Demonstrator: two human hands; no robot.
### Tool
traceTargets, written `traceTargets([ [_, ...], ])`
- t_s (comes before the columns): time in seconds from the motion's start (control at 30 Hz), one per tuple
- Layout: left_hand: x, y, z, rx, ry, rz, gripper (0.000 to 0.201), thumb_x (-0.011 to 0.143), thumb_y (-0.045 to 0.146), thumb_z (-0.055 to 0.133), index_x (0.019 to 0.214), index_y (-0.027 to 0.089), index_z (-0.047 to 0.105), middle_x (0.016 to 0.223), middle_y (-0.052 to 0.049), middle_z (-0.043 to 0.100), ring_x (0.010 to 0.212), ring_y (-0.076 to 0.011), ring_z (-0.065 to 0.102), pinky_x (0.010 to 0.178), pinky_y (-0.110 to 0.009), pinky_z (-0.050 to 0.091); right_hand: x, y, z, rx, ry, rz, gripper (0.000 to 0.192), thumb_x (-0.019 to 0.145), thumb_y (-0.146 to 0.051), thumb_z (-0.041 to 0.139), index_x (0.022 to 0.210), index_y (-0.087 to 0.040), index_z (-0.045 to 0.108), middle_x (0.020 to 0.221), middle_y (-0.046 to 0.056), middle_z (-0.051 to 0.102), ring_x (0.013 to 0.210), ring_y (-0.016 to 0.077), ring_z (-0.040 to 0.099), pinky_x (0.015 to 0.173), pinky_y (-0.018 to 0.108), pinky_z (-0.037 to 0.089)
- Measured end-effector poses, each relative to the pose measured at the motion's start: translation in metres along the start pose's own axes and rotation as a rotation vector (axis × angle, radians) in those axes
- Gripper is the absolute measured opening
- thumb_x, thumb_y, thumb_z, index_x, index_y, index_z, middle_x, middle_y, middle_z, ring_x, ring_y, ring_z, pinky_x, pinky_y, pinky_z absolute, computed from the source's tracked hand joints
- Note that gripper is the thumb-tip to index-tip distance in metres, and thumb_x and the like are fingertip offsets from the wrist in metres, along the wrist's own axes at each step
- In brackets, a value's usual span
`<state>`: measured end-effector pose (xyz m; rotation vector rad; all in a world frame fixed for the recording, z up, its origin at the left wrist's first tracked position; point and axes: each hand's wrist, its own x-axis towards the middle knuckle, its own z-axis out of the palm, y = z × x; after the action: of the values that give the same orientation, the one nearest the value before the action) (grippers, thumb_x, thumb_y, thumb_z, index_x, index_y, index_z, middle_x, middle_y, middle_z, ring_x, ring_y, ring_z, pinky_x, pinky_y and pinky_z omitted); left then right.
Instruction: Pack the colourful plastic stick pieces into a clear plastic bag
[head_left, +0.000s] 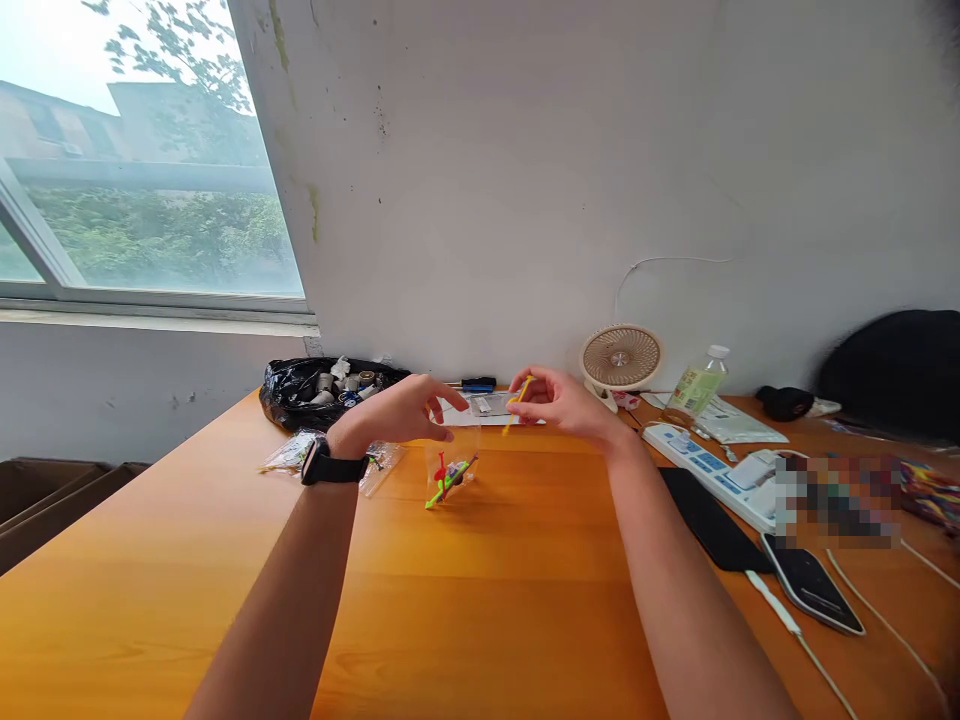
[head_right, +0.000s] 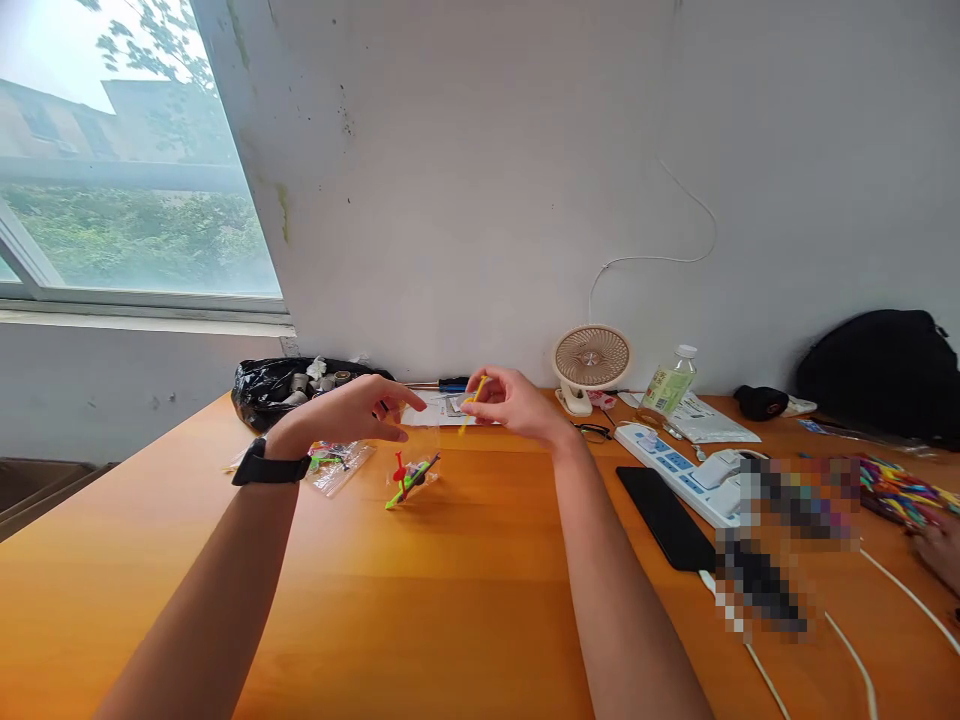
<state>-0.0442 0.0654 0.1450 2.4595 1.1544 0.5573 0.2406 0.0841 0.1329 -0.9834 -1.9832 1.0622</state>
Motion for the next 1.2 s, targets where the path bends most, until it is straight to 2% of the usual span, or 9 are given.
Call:
traceTargets([
  [0.03, 0.000, 0.000, 0.000, 0.000, 0.000, -0.008, 0.046, 0.075, 0.030, 0.079, 0.120, 0.020, 0.076, 0.084, -0.002, 0.073, 0.070, -0.0159, 0.065, 0.060, -0.022, 0.044, -0.002, -0.010, 0.003, 0.062, 0.086, -0.078, 0.035, 0.078, -0.045, 0.081, 0.095, -0.023, 0.061, 0.081, -0.001, 0.071, 0.069, 0.0145, 0.067, 0.066, 0.028, 0.054],
  [0.1, 0.000, 0.001, -0.001, 0.000, -0.008, -0.008, 0.047, 0.074, 0.033, 0.081, 0.119, 0.020, 0.076, 0.084, -0.002, 0.073, 0.070, -0.0159, 0.065, 0.060, -0.023, 0.043, -0.005, -0.029, 0.014, 0.090, 0.165, -0.175, 0.034, 0.079, -0.043, 0.081, 0.096, -0.023, 0.059, 0.087, 0.000, 0.072, 0.070, 0.0149, 0.067, 0.065, 0.028, 0.053],
  [0.23, 0.000, 0.002, -0.001, -0.014, -0.016, 0.000, 0.043, 0.074, 0.032, 0.082, 0.114, 0.019, 0.075, 0.081, -0.001, 0.072, 0.069, -0.0158, 0.064, 0.061, -0.023, 0.043, -0.009, -0.052, 0.046, -0.210, 0.138, -0.214, 0.019, 0.086, -0.036, 0.075, 0.097, -0.024, 0.064, 0.088, 0.001, 0.072, 0.069, 0.0140, 0.064, 0.060, 0.024, 0.046],
  [0.37, -0.002, 0.001, -0.002, -0.019, -0.040, -0.006, 0.038, 0.074, 0.026, 0.080, 0.111, 0.021, 0.076, 0.078, 0.000, 0.072, 0.072, -0.0169, 0.066, 0.062, -0.023, 0.046, -0.007, -0.051, 0.064, -0.490, 0.105, -0.238, 0.007, 0.091, -0.026, 0.068, 0.098, -0.024, 0.068, 0.087, 0.001, 0.073, 0.072, 0.0143, 0.063, 0.062, 0.025, 0.041],
  [0.57, -0.003, -0.002, -0.003, -0.034, -0.046, -0.066, 0.052, 0.071, 0.023, 0.080, 0.123, 0.022, 0.073, 0.089, -0.003, 0.075, 0.079, -0.0191, 0.070, 0.066, -0.025, 0.050, -0.005, -0.048, 0.060, -0.497, 0.095, -0.217, 0.007, 0.093, -0.021, 0.062, 0.098, -0.023, 0.067, 0.084, 0.001, 0.072, 0.075, 0.0149, 0.065, 0.062, 0.024, 0.040],
  [0.73, -0.002, -0.001, -0.002, -0.025, -0.033, -0.033, 0.056, 0.068, 0.026, 0.085, 0.123, 0.024, 0.074, 0.091, -0.002, 0.074, 0.077, -0.0192, 0.070, 0.064, -0.025, 0.050, -0.007, -0.051, 0.060, -0.548, 0.141, -0.195, 0.006, 0.090, -0.021, 0.064, 0.094, -0.023, 0.060, 0.078, -0.001, 0.067, 0.068, 0.0148, 0.060, 0.059, 0.025, 0.035],
  [0.87, -0.002, 0.002, -0.002, -0.054, -0.045, 0.010, 0.049, 0.068, 0.020, 0.083, 0.116, 0.024, 0.076, 0.087, 0.000, 0.074, 0.077, -0.0185, 0.070, 0.063, -0.023, 0.049, -0.005, -0.049, 0.070, -0.614, 0.080, -0.207, 0.008, 0.089, -0.014, 0.062, 0.085, -0.021, 0.059, 0.078, 0.000, 0.066, 0.066, 0.0132, 0.056, 0.058, 0.025, 0.031],
  [1.03, -0.002, 0.005, -0.003, -0.051, -0.068, 0.029, 0.031, 0.069, 0.019, 0.082, 0.100, 0.022, 0.077, 0.086, 0.000, 0.075, 0.076, -0.0170, 0.067, 0.062, -0.022, 0.048, -0.003, -0.045, 0.077, -0.598, 0.022, -0.223, 0.016, 0.084, -0.006, 0.060, 0.089, -0.020, 0.062, 0.078, -0.001, 0.063, 0.064, 0.0117, 0.052, 0.059, 0.025, 0.029],
  [1.2, -0.003, 0.007, -0.004, -0.049, -0.080, 0.037, 0.032, 0.069, 0.017, 0.079, 0.101, 0.022, 0.077, 0.086, 0.000, 0.075, 0.074, -0.0161, 0.067, 0.061, -0.022, 0.048, -0.003, -0.047, 0.077, -0.662, 0.011, -0.189, 0.019, 0.085, -0.001, 0.052, 0.081, -0.018, 0.061, 0.074, 0.000, 0.061, 0.062, 0.0119, 0.046, 0.059, 0.026, 0.027],
])
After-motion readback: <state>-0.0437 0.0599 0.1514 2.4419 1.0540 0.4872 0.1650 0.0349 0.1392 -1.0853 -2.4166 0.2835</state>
